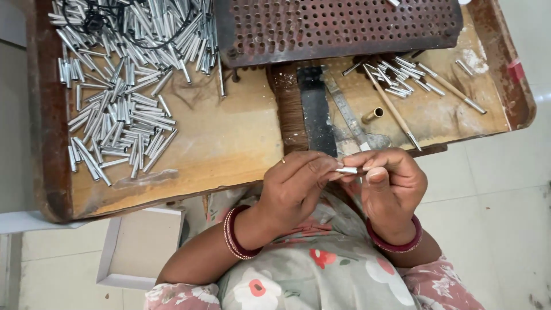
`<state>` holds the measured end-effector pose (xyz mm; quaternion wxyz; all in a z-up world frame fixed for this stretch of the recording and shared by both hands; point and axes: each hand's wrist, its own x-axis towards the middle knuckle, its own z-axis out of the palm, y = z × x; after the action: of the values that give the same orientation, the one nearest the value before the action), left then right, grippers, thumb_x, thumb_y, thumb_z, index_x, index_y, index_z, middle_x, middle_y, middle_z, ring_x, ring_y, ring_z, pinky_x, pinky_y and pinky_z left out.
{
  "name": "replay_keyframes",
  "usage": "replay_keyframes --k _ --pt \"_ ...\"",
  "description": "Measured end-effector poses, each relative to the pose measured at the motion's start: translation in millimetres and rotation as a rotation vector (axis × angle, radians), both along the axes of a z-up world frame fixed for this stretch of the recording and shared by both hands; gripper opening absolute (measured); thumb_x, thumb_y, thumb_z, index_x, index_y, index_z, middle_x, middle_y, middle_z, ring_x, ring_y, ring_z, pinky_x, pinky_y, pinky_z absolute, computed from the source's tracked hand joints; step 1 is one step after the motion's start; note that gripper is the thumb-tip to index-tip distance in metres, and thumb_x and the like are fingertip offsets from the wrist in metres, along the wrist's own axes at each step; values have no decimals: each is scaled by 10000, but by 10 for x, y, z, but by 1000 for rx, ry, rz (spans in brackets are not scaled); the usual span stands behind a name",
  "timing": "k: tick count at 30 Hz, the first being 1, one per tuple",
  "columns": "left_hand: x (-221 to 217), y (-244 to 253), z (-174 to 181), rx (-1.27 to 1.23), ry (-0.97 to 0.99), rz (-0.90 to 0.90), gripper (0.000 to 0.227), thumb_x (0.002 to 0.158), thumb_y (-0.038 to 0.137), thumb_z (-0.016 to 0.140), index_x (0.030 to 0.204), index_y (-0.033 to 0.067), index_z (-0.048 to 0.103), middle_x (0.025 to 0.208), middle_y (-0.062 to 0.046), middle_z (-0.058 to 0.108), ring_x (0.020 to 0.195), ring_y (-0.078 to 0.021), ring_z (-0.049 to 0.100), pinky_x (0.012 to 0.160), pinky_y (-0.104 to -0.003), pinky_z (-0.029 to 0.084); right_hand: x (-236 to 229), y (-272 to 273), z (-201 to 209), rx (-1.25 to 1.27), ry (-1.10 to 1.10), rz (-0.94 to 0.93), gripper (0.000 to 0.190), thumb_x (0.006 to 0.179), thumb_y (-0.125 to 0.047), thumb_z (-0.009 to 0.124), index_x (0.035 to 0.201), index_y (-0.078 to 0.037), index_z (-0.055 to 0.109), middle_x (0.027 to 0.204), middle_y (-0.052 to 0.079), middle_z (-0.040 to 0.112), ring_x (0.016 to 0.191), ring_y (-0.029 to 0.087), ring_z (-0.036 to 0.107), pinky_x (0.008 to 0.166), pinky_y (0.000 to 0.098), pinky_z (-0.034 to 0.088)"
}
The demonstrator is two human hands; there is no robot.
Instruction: The person cleans and sorts small silver metal tubes at a workbench using a wooden rod and a bench brush.
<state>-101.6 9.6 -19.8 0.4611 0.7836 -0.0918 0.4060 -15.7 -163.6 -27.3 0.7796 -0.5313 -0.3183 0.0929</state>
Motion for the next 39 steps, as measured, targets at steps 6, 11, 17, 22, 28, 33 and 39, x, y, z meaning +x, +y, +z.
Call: replay_keyframes --k 6,11,17,22,28,33,39 --pt "22 -35 9 -30 -13 -7 264 882 -89 749 1126 -21 673 1072 -149 701 974 -292 728 853 -354 613 12 17 12 4 -25 -4 252 1094 -218 673 1101 15 577 1038 181 715 881 162 712 792 299 616" --pt "-11 -63 76 -53 -3 -9 235 890 -91 745 1102 -17 677 1052 -145 711 958 -292 733 836 -351 610 24 -58 95 -157 -222 -103 239 1084 -209 672 1067 18 599 1018 173 728 885 151 722 800 267 617" --pt "-95 -67 91 -47 23 -25 276 867 -115 726 1119 -19 670 1069 -143 709 978 -293 733 844 -352 614 37 -84 444 -385 -642 -219 145 982 -91 745 991 21 655 1043 189 754 925 203 776 790 269 639" --pt "-127 -29 178 34 38 -33 355 797 -134 721 1131 -26 665 1085 -148 700 985 -302 722 847 -365 606 104 -145 501 -382 -573 -55 210 888 -118 821 1047 -13 732 1086 185 767 854 182 793 737 244 639" --pt "-117 19 195 28 39 -6 349 788 -153 706 1109 -22 668 1058 -139 696 965 -285 724 825 -356 612 159 44 667 -367 -668 48 485 773 -337 792 1097 10 693 1146 228 705 1013 280 732 867 335 615" --pt "-98 -30 160 -35 15 27 270 848 -129 729 1085 -13 673 1029 -137 693 946 -291 724 810 -351 603 205 -284 -32 -246 -385 -262 346 835 -294 869 1054 -48 764 998 107 782 863 175 780 696 264 632" --pt "-166 -62 178 -245 107 -76 162 918 -50 742 1058 -8 673 1009 -133 701 913 -259 726 788 -318 586 101 46 77 -53 -765 -233 656 1016 -508 626 1475 -51 523 1409 171 576 1234 263 661 984 368 581"
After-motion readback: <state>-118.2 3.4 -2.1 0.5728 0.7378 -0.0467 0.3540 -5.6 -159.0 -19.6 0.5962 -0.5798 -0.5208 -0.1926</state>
